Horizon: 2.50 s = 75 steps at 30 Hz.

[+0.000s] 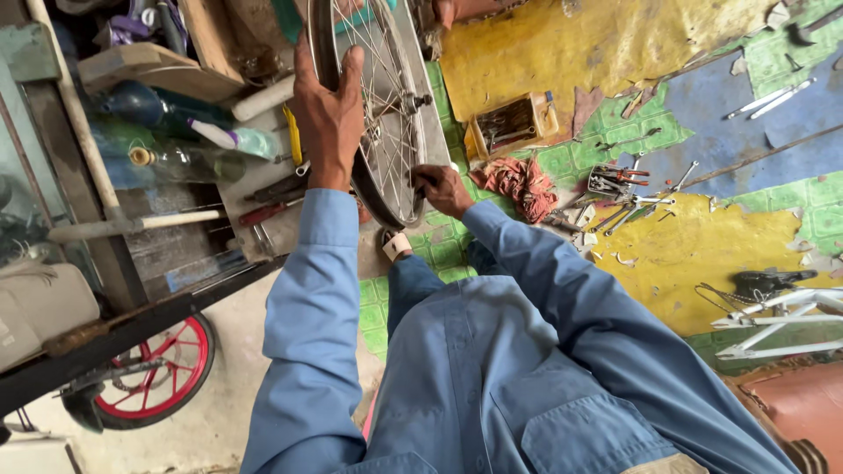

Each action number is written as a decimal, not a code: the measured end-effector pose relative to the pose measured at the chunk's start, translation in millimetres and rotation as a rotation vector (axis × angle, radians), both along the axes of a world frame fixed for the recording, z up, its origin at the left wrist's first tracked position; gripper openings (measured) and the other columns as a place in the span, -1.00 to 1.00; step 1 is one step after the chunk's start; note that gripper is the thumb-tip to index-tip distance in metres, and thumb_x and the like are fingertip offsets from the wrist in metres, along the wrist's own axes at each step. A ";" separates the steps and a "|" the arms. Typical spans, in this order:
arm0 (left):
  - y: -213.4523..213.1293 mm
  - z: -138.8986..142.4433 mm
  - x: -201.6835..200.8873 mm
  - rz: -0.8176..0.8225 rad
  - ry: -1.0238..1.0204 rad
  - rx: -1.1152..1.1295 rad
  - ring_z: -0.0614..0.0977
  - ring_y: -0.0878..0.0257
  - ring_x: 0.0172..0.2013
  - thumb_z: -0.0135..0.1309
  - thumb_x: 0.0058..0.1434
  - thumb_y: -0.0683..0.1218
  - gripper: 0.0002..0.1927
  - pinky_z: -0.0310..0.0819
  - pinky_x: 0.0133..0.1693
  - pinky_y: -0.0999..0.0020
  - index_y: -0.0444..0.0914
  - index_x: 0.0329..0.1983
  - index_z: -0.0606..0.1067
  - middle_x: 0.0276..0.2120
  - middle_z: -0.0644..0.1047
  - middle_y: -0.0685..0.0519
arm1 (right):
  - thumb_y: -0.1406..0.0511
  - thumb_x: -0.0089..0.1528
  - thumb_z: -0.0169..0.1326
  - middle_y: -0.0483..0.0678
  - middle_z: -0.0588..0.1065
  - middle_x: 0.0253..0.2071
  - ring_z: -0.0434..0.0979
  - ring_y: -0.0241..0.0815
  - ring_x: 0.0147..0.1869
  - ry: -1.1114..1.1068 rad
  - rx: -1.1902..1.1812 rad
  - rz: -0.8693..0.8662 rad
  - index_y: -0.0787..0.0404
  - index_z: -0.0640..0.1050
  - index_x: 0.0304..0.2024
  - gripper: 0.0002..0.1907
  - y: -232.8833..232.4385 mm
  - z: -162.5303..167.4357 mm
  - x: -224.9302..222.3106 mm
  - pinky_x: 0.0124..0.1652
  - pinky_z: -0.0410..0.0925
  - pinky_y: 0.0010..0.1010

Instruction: The person holds a bicycle wheel and repeatedly taps the spokes and rim with a small metal tool, likely to check for alignment or tension. The person rotates the wheel and continues tapping different sections of the rim and spokes throughout the clip.

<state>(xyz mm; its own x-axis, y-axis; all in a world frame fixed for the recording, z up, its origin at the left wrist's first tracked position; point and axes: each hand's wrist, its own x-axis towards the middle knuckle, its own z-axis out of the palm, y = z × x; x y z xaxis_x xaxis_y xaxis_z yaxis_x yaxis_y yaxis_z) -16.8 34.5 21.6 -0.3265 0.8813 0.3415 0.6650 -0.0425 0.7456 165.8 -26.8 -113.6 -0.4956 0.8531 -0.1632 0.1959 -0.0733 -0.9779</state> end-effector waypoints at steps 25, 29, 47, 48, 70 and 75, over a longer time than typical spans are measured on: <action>-35.4 28.0 2.8 0.015 0.055 -0.103 0.71 0.04 -0.33 0.14 0.44 0.03 -0.58 0.58 -0.32 0.13 -0.34 0.14 0.34 -0.25 0.63 -0.13 | 0.55 0.20 0.03 0.07 0.49 -0.02 0.64 0.00 -0.12 0.071 0.506 -0.154 0.26 0.52 0.02 -0.66 8.1 78.5 -19.9 -0.19 0.54 -0.30; -31.3 14.3 -4.9 0.121 0.037 -0.287 0.74 -0.01 -0.26 0.11 0.42 0.08 -0.51 0.61 -0.24 0.13 -0.34 0.21 0.32 -0.23 0.63 -0.18 | 0.55 0.28 0.15 0.04 0.54 -0.04 0.66 0.01 -0.08 0.163 0.567 -0.034 0.21 0.55 0.02 -0.71 -3.0 86.8 -36.3 -0.13 0.55 -0.29; -28.2 18.8 -8.2 0.204 0.002 -0.364 0.74 0.01 -0.22 0.10 0.38 0.11 -0.51 0.62 -0.16 0.05 -0.31 0.17 0.37 -0.23 0.65 -0.16 | 0.61 0.21 0.08 0.06 0.51 -0.09 0.63 -0.12 -0.22 0.095 0.543 -0.021 0.25 0.57 -0.02 -0.67 -4.1 89.5 -44.0 -0.30 0.52 -0.35; -28.0 18.8 -8.5 0.188 0.046 -0.295 0.73 0.00 -0.22 0.11 0.39 0.10 -0.49 0.61 -0.15 0.05 -0.34 0.20 0.35 -0.21 0.64 -0.17 | 0.61 0.19 0.09 0.06 0.48 -0.08 0.60 -0.06 -0.16 0.159 0.611 -0.019 0.26 0.54 -0.02 -0.66 -3.7 89.3 -44.5 -0.24 0.51 -0.30; -36.1 7.0 -5.2 0.215 -0.064 -0.285 0.77 0.04 -0.28 0.13 0.34 0.03 -0.51 0.63 -0.25 0.16 -0.34 0.21 0.38 -0.22 0.68 -0.15 | 0.62 0.21 0.02 0.07 0.49 -0.04 0.67 -0.06 -0.21 0.078 0.650 -0.267 0.20 0.57 0.06 -0.58 25.1 29.9 -23.3 -0.25 0.57 -0.33; -30.7 1.3 -3.5 0.202 0.190 -0.199 0.71 -0.05 -0.27 0.18 0.37 0.06 -0.42 0.63 -0.27 0.13 -0.43 0.22 0.32 -0.16 0.59 -0.29 | 0.57 0.21 0.08 0.08 0.49 -0.01 0.65 0.01 -0.15 0.046 0.752 -0.234 0.20 0.57 0.06 -0.61 8.3 17.7 -29.5 -0.24 0.55 -0.27</action>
